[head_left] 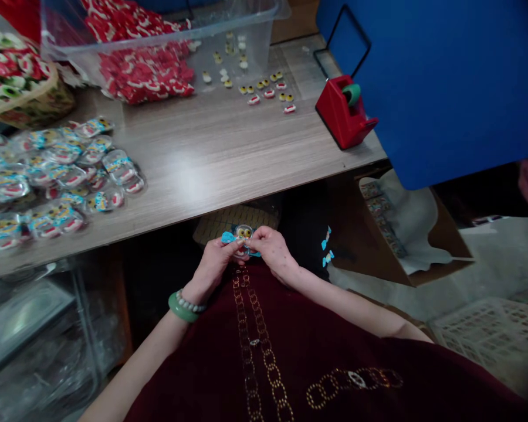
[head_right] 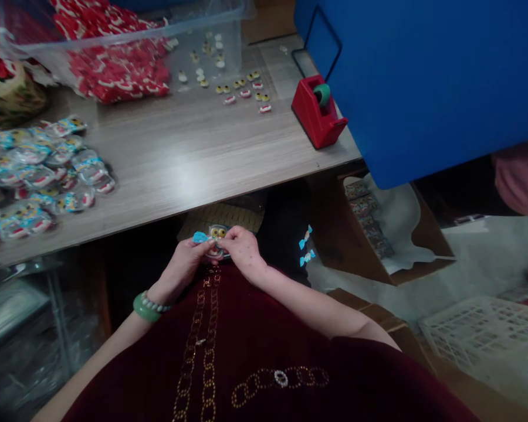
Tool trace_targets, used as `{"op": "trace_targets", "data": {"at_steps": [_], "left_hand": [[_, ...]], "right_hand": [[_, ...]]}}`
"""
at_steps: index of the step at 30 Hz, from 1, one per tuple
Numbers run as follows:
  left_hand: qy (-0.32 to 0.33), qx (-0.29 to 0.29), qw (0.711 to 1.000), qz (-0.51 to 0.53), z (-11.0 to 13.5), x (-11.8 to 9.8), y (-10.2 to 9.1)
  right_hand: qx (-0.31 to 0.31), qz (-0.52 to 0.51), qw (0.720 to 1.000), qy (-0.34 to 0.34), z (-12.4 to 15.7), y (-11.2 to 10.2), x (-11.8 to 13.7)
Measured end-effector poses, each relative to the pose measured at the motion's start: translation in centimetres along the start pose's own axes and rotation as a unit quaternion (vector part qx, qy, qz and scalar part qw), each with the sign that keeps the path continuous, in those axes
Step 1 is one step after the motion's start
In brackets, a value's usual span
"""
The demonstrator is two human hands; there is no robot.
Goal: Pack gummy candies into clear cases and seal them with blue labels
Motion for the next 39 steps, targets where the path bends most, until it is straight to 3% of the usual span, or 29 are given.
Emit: {"op": "trace_targets", "data": {"at_steps": [7,13,15,19,22,25,28,31,34,39], "left_hand": [[0.034,-0.09,0.995,0.008,-0.4,0.7,-0.3],[0.034,-0.12,0.992,0.021,-0.5,0.4,-0.5],[0.031,-0.125,0.991,0.034,-0.5,0.2,-0.5],[0.031,-0.109,0.991,0.066,-0.4,0.1,-0.4],[0.01,-0.086,0.992,0.093,-0.1,0.0,-0.1],[-0.066,-0.063,0.988,0.123,0.3,-0.3,0.4],[-0.141,-0.053,0.976,0.16,0.7,-0.5,0.8],[-0.167,-0.038,0.966,0.194,0.8,-0.5,0.9],[-0.149,-0.02,0.97,0.188,0.7,-0.2,1.0],[-0.054,-0.017,0.991,0.124,0.7,0.1,1.4]], "right_hand": [[0.007,0.072,0.997,-0.031,0.0,0.0,0.0],[-0.075,0.009,0.997,-0.026,0.1,-1.6,0.0],[-0.065,-0.037,0.997,-0.016,0.2,-1.8,0.3],[0.035,-0.1,0.994,0.008,0.6,-1.0,1.0],[0.03,-0.114,0.993,0.002,0.6,-0.7,1.2],[0.026,-0.128,0.991,-0.012,0.4,-0.7,1.2],[0.047,-0.152,0.987,-0.017,0.3,-0.6,1.2],[0.07,-0.182,0.981,-0.016,0.3,-0.3,1.0],[0.087,-0.202,0.975,0.003,0.4,0.0,0.7],[0.076,-0.231,0.969,0.045,0.4,0.2,0.3]]}}
Point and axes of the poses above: each hand's wrist, its own z-axis away from the middle knuckle, its own y-axis out of the palm, x = y × z, the point moved 3 cm from there along -z, towards the middle knuckle, and after that the axes turned 5 degrees about z, right-handed, at the moved point
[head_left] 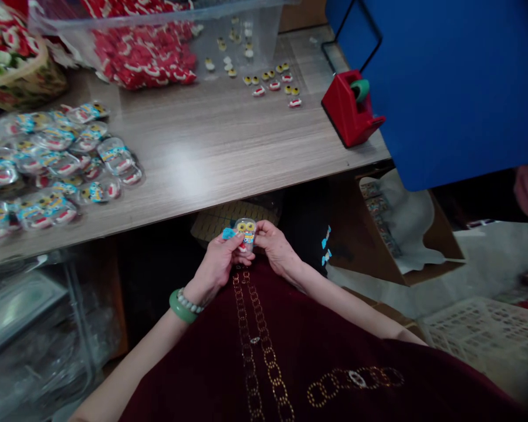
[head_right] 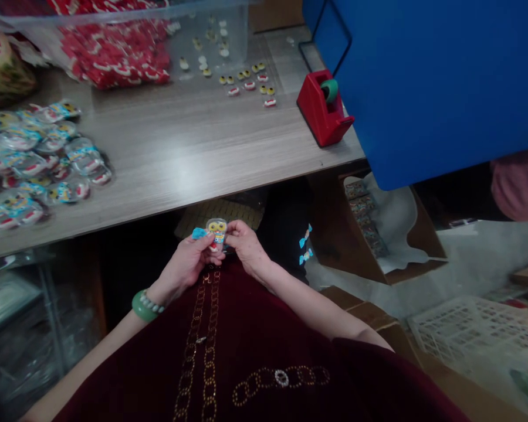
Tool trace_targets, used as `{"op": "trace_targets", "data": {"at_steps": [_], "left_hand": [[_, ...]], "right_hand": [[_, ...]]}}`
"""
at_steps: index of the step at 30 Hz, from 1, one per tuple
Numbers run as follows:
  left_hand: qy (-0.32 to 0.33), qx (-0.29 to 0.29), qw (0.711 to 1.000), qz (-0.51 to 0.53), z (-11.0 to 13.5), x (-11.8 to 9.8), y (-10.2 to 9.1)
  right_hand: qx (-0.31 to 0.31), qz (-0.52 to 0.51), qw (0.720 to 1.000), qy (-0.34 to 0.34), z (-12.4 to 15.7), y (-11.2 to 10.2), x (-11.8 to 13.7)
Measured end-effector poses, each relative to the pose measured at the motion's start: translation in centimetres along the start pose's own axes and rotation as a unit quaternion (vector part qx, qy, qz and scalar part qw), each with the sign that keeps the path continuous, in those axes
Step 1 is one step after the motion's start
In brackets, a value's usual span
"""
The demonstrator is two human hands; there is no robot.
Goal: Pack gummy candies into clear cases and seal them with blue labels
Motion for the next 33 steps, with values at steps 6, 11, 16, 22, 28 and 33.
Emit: {"op": "trace_targets", "data": {"at_steps": [6,11,16,22,28,33], "left_hand": [[0.028,-0.041,0.998,-0.039,-0.1,0.4,0.2],[0.057,-0.078,0.994,-0.043,-0.1,0.0,-0.2],[0.103,-0.066,0.99,-0.063,0.0,-0.3,0.0],[0.033,-0.012,0.999,-0.019,-0.4,-0.5,-0.4],[-0.015,0.027,0.999,0.024,-0.3,-0.7,-0.9],[0.063,-0.012,0.997,0.042,-0.3,-1.5,-1.7]], "right_hand": [[-0.01,0.012,0.999,0.05,0.3,-0.6,0.3],[0.038,0.033,0.997,0.061,0.8,-0.8,0.7],[0.028,0.014,0.999,0.025,0.4,0.4,0.8],[0.029,0.011,0.999,-0.008,-0.1,0.4,0.8],[0.009,0.033,0.999,-0.024,0.3,0.5,1.2],[0.005,0.036,0.999,-0.021,0.5,0.7,1.6]]}}
Point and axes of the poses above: each hand's wrist, its own z-axis away from the middle knuckle, its own y-axis out of the palm, x = y × z, the point moved 3 cm from there along -z, towards the middle knuckle, and after that the axes turned 5 degrees about z, right-handed, at the moved point
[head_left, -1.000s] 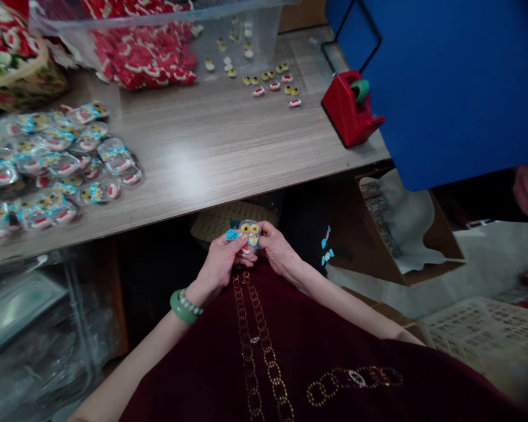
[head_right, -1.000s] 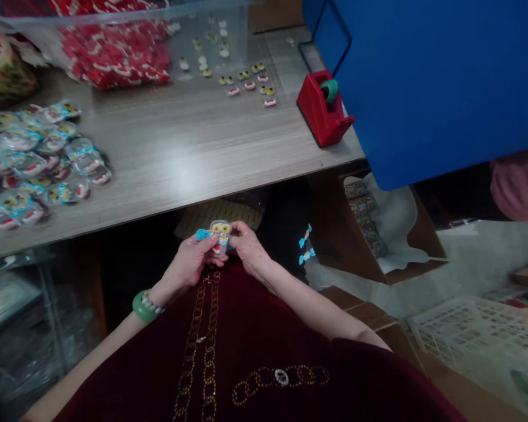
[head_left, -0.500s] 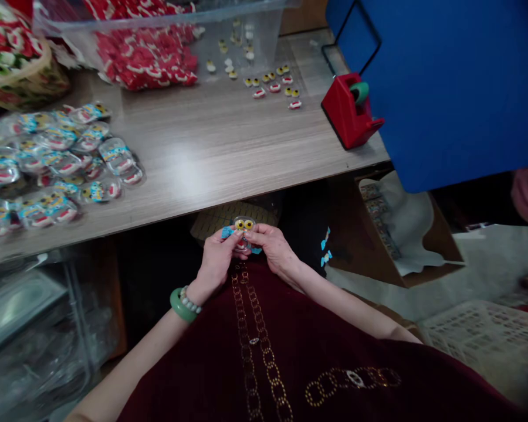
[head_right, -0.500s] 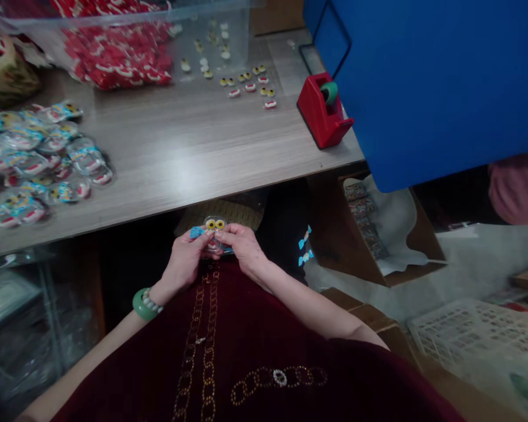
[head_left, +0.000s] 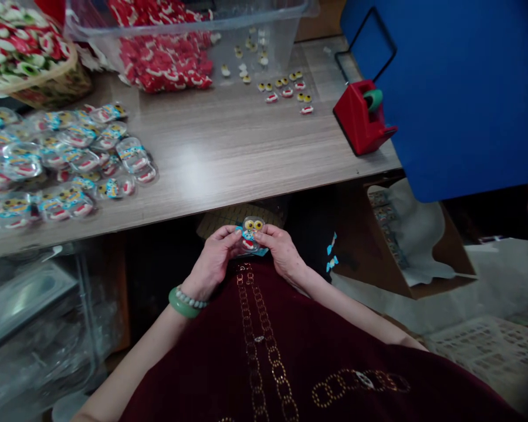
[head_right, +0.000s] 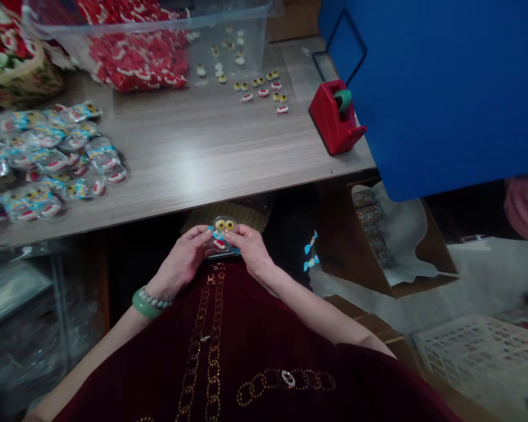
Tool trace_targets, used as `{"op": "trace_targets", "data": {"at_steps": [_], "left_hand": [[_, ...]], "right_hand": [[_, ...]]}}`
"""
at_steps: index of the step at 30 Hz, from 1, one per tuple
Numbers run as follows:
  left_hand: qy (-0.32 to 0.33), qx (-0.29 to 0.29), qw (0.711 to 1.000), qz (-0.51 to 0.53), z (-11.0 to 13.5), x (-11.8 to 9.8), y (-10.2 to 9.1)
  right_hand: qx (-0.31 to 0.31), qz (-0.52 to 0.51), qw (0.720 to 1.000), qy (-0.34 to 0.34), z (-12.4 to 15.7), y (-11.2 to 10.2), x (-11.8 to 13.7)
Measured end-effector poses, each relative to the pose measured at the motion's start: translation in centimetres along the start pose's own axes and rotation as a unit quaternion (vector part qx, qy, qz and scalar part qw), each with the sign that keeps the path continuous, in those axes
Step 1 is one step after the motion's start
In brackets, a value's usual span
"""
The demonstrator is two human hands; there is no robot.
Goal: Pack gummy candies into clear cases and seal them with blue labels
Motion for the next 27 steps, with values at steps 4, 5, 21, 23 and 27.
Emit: {"op": "trace_targets", "data": {"at_steps": [4,5,21,23,27], "left_hand": [[0.009,-0.007,1.0,0.017,-0.3,-0.1,-0.1],[0.003,-0.005,1.0,0.02,-0.4,0.0,0.0],[-0.22,0.067,0.971,0.065,-0.9,2.1,-0.4],[-0.197,0.05,0.977,0.069,-0.7,2.1,-0.1],[-0.133,0.046,0.987,0.079,-0.5,1.7,0.4]], "right_hand": [[0.024,-0.021,0.999,0.002,0.1,0.0,0.1],[0.03,-0.022,0.999,0.003,0.0,0.1,0.0],[0.03,0.022,0.999,0.036,0.0,-0.3,-0.4],[0.034,0.036,0.998,0.028,0.1,-0.1,-0.1],[0.017,0.066,0.998,0.016,0.2,0.2,0.5]]}}
Point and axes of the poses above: each hand's wrist, its own z-axis away from the middle knuckle, its own y-axis out of the palm, x = y × z, the point moved 3 cm from there along -z, towards the middle knuckle, and after that the axes turned 5 degrees about z, right-handed, at the moved point
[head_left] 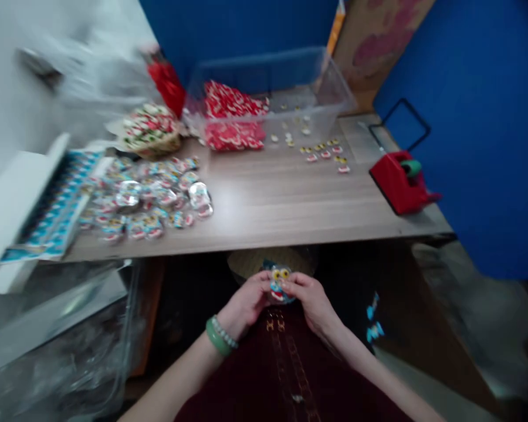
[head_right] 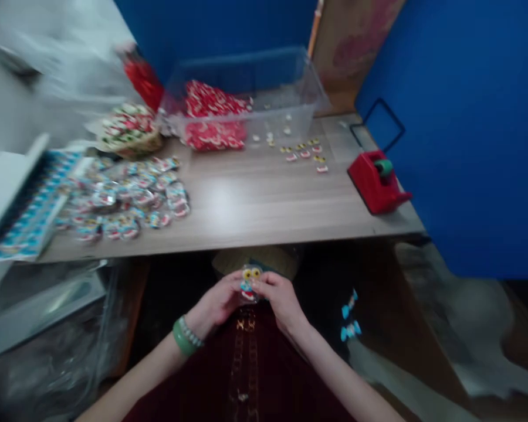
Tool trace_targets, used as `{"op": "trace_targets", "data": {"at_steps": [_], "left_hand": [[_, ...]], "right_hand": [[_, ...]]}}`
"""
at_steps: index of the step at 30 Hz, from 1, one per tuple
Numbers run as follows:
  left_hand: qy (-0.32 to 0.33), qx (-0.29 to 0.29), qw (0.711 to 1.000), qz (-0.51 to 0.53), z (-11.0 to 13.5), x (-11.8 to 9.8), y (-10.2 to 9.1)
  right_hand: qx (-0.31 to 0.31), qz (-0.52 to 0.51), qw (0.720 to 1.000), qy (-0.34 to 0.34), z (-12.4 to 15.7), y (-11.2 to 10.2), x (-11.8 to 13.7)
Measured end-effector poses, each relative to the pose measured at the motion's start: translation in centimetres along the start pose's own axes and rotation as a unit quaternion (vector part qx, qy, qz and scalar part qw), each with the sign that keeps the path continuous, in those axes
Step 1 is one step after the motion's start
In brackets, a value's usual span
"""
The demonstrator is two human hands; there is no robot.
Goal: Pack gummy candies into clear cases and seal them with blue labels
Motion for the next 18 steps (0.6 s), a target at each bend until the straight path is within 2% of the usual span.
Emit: {"op": "trace_targets", "data": {"at_steps": [3,6,9,13,14,16,17,18], "left_hand": [[0.054,0.026,0.998,-0.006,0.5,-1.5,0.3],[0.14,0.026,0.987,-0.071,2.0,-4.0,0.5],[0.224,0.013,0.966,-0.133,3.7,-7.1,0.8],[0.268,-0.021,0.94,-0.21,5.5,-12.0,-0.4],[0.286,-0.046,0.924,-0.25,5.9,-13.7,-1.3],[0.355,-0.135,0.858,-0.346,6.5,-17.8,-3.7],[0.392,-0.198,0.806,-0.396,6.5,-20.2,-5.1],[0.417,-0.26,0.752,-0.439,6.4,-22.5,-6.4]], "right_hand": [[-0.011,0.012,1.0,-0.001,-0.7,0.3,0.7],[0.034,0.011,0.999,-0.009,-1.7,1.8,2.3],[0.131,-0.016,0.991,0.004,-2.7,4.8,4.1],[0.209,-0.013,0.978,-0.012,-4.3,9.7,6.4],[0.223,0.017,0.974,-0.03,-5.1,10.6,7.1],[0.253,0.115,0.958,-0.073,-7.5,11.6,8.9],[0.229,0.18,0.949,-0.12,-9.1,11.2,10.4],[0.169,0.263,0.932,-0.182,-10.9,10.3,12.2]]}}
Point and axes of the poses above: each hand's wrist, its own z-axis away from the middle knuckle, its own y-axis out of the palm, x = y × z, the point moved 3 cm from there along -z, towards the middle knuckle, and after that the axes turned 5 degrees about z, right-handed, at the moved point
